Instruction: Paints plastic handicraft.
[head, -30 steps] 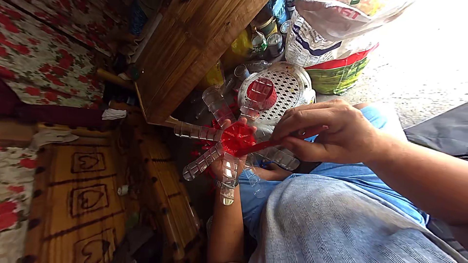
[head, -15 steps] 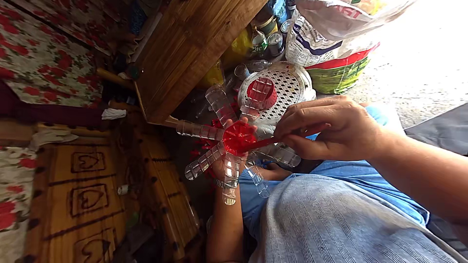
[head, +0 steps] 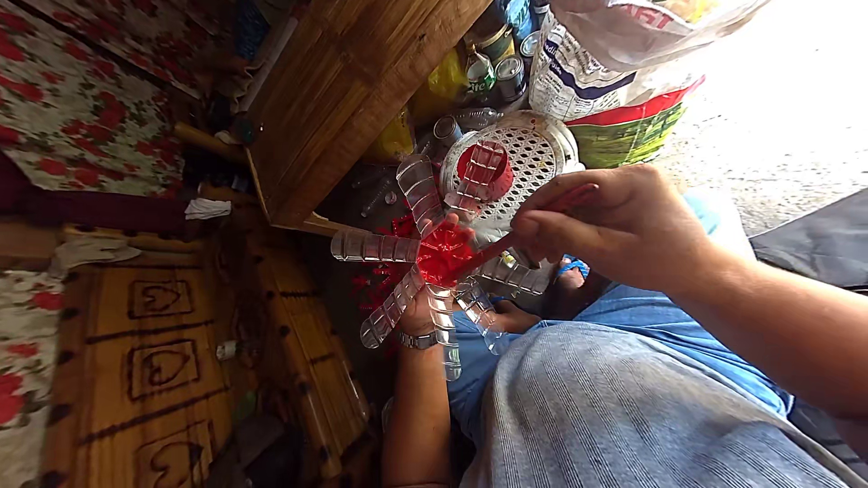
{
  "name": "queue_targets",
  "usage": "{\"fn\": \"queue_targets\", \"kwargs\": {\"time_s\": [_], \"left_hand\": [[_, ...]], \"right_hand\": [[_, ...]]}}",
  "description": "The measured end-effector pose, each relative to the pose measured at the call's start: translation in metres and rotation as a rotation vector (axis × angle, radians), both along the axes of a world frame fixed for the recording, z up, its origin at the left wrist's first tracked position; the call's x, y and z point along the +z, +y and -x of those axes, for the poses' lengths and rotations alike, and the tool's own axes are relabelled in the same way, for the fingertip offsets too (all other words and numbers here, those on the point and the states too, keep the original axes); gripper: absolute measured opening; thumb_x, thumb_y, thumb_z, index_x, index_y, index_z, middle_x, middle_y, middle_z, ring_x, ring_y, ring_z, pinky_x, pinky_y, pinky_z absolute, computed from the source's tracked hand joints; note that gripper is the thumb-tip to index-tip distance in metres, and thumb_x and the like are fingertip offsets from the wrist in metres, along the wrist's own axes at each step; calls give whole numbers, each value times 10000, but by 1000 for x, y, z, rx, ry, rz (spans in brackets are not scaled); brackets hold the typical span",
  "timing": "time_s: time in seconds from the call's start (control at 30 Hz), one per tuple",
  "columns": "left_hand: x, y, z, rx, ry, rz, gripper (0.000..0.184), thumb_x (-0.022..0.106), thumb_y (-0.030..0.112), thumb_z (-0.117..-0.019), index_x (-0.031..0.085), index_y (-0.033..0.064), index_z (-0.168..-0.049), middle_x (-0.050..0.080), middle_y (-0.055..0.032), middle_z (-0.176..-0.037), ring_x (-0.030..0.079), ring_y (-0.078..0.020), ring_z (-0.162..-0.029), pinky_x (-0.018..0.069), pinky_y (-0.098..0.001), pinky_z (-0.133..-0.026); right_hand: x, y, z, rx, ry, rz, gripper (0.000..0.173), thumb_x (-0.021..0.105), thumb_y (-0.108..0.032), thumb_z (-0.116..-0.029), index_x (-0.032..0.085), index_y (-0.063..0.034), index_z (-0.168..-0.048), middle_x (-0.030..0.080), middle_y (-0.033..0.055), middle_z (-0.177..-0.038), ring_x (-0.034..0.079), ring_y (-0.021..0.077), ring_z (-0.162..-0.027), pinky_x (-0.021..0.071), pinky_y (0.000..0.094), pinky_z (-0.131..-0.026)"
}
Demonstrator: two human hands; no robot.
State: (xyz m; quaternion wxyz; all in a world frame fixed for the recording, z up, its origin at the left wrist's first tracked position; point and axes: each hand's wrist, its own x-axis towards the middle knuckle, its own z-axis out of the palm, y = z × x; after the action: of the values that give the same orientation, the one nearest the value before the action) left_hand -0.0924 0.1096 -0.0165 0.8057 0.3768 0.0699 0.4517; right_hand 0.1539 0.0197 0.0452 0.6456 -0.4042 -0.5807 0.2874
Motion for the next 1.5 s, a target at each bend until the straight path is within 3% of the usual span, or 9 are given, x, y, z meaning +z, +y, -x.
{"fn": "queue_targets", "kwargs": {"time_s": [0.17,0.23,0.3,0.47,0.83,0.93,1.0,1.33,1.5], "left_hand": [[-8,-6,2,275,69,-46,142,691,213,-888,789,118,-927,771,-26,-915,732,-110,-913,593,-304,-849],[-8,-5,2,241,88,-53,172,690,232,-890,789,124,-979,772,-33,-967,728,-128,-945,589,-319,-863],[-5,0,3,78,112,-94,365,677,299,-918,715,157,-1252,697,-62,-1268,660,-195,-1170,546,-373,-978],[-4,5,-1,73,127,-163,458,698,328,-922,643,173,-1349,626,-69,-1385,590,-230,-1281,508,-411,-1041],[-2,-4,-2,126,160,-106,252,730,226,-898,752,161,-1140,747,-16,-1139,695,-116,-1084,562,-299,-947],[-6,1,1,55,142,-133,399,723,256,-918,667,168,-1303,657,-58,-1340,615,-196,-1251,520,-376,-1029],[-8,-1,4,99,161,-103,297,730,228,-904,728,163,-1194,716,-34,-1233,664,-151,-1169,548,-326,-981],[-12,4,8,92,243,-222,401,684,248,-946,629,177,-1337,658,-12,-1312,617,-122,-1206,515,-322,-1018],[-5,-2,0,179,223,-263,282,681,231,-949,703,192,-1227,723,36,-1177,662,-57,-1106,537,-275,-970]], "right_hand": [[-2,4,-5,-88,56,93,114,641,-169,-1007,708,-92,-957,716,-57,-732,661,24,-577,578,189,-514],[1,4,-2,-77,104,93,101,637,-146,-1008,699,-84,-957,719,-43,-730,669,41,-571,586,199,-506],[1,4,1,-34,148,99,104,637,-128,-1008,706,-62,-968,718,-18,-717,665,65,-547,586,221,-479],[-6,11,-3,-132,105,98,61,638,-117,-995,681,-73,-990,704,-45,-726,655,33,-562,571,193,-493],[-3,23,-6,-153,13,60,94,624,-129,-988,672,-93,-915,652,-80,-674,598,-15,-537,515,167,-469],[2,25,-5,-99,64,79,102,622,-125,-992,673,-101,-906,658,-76,-665,618,1,-529,537,175,-456],[1,27,-5,-89,54,102,111,621,-137,-994,670,-106,-900,657,-74,-655,617,7,-520,533,182,-450],[3,29,-4,-102,-12,87,109,635,-163,-990,672,-108,-903,644,-84,-661,603,-14,-537,523,170,-471],[7,25,-9,-182,-119,17,91,630,-165,-998,674,-90,-970,674,-88,-728,623,-50,-604,543,141,-543]]}}
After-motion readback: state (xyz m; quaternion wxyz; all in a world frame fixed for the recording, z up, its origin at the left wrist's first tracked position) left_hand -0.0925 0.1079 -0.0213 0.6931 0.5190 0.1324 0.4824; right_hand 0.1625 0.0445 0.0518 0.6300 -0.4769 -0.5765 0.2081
